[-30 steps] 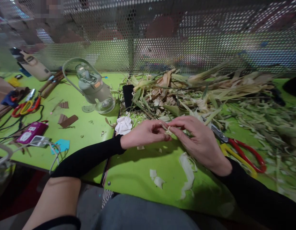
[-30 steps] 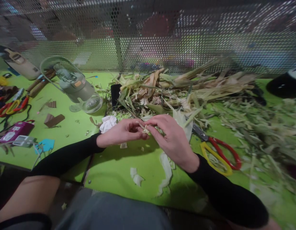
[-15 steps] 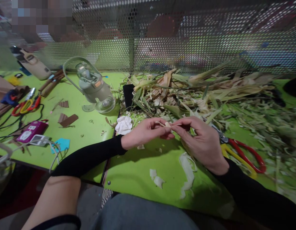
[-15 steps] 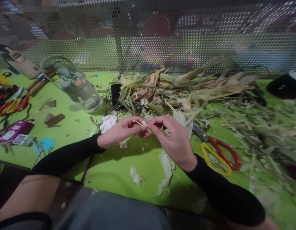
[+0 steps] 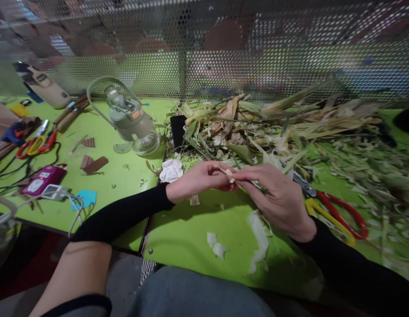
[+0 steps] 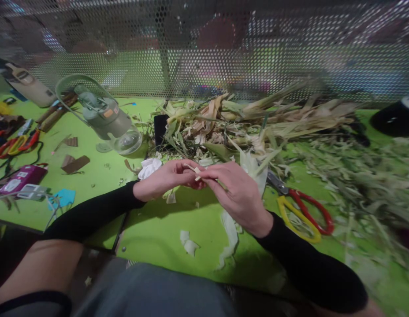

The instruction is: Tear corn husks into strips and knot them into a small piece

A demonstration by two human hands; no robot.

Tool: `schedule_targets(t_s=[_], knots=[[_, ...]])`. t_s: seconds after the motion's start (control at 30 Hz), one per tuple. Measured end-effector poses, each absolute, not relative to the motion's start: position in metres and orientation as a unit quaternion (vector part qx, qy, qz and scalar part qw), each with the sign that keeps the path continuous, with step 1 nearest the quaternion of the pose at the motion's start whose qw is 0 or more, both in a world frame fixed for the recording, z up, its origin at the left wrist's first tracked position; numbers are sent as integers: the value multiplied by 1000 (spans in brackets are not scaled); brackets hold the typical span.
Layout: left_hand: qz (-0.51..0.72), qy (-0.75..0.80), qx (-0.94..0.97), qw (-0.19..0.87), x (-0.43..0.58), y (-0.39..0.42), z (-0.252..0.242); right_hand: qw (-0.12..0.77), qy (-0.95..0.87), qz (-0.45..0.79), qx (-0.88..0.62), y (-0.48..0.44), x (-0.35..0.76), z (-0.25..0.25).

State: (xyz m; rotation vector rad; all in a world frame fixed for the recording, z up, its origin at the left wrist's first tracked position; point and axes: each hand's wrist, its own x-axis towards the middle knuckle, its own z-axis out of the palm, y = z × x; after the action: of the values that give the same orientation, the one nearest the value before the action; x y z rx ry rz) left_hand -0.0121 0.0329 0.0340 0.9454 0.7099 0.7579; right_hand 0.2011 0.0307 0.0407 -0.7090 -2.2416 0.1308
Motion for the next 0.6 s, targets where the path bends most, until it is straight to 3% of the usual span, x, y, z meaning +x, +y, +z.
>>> schedule_targets(t_s=[0.23, 0.6], knots=[[353, 323, 460, 748, -13, 32, 38, 379, -882, 36, -277, 29, 201, 42], [369, 318, 455, 746, -14, 34, 32, 397, -746, 321, -429, 31, 197, 40]])
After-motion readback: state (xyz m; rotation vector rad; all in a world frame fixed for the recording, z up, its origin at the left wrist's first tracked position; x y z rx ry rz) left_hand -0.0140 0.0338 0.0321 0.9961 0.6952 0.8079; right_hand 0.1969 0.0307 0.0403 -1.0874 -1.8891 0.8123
